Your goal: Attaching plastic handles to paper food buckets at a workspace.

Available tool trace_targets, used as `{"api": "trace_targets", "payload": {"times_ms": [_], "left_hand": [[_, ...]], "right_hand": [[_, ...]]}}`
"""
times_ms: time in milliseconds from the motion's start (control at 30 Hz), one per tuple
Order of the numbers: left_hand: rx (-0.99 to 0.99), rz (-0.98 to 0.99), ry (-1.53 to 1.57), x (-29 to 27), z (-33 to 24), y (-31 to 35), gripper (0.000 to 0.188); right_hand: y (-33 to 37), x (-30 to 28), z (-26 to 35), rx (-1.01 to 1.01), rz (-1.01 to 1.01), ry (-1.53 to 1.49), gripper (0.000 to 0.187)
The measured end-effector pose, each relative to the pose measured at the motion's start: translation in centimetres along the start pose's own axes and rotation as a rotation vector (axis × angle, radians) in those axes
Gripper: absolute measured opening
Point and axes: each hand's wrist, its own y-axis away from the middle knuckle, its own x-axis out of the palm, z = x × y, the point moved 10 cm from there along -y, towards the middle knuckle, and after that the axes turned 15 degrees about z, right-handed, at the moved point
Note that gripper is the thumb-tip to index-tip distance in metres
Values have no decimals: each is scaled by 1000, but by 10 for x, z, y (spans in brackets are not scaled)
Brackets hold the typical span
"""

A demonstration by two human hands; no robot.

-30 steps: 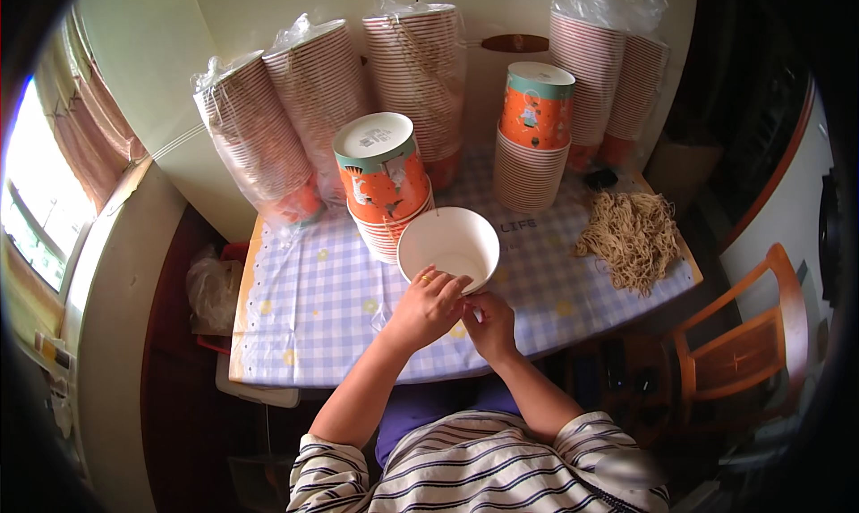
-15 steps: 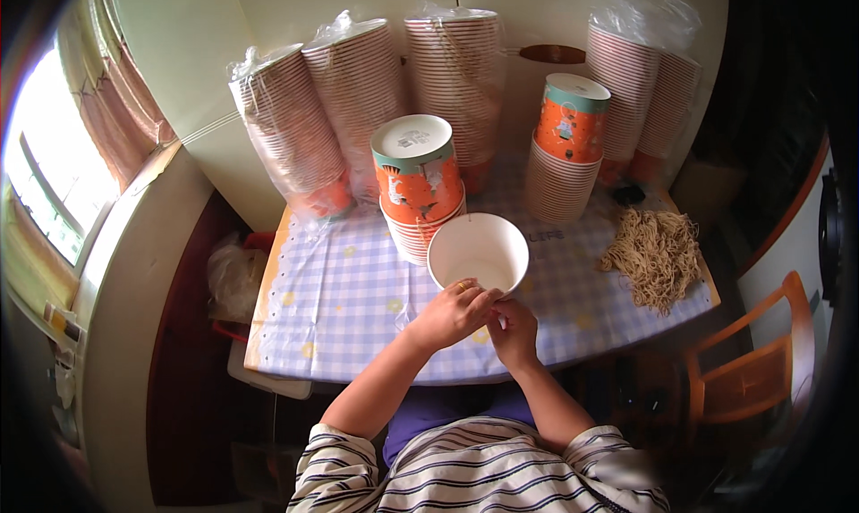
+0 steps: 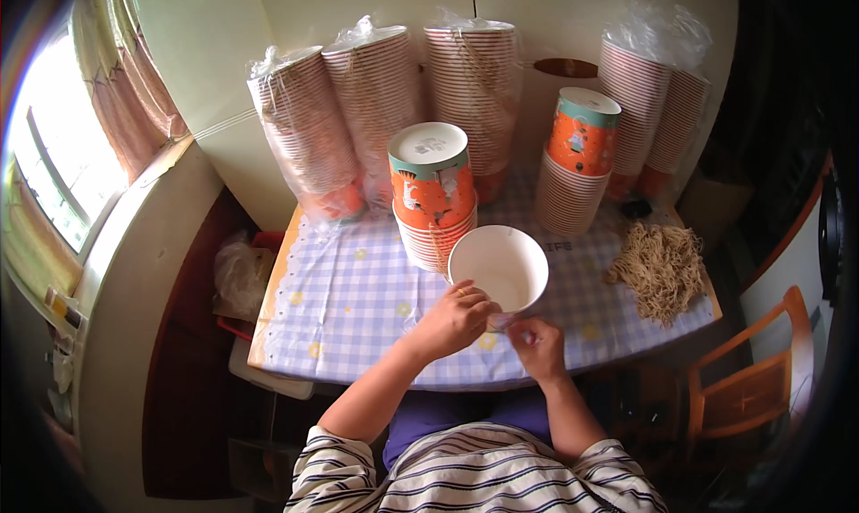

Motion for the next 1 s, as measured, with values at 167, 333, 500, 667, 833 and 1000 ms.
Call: {"api": "trace_targets", "payload": {"times_ms": [167, 333, 500, 667, 833, 1000], "left_hand": [[-304, 41, -200, -17, 35, 24, 16], [-433, -51, -190, -23, 22, 16, 33], [-243, -44, -89, 2, -37, -23, 28], [-236, 103, 43, 41, -11, -23, 21], [-172, 32, -63, 9, -28, -18, 29], [-268, 180, 150, 22, -9, -8, 21]], "right_hand": [[10, -68, -35, 105, -218, -8, 15], [8, -58, -63, 161, -180, -270, 21], [7, -13, -66, 280, -35, -580, 18], [17, 3, -57, 183, 36, -705, 20], [27, 13, -50, 150, 47, -661, 19], [25, 9, -18, 99, -18, -334, 23]]}}
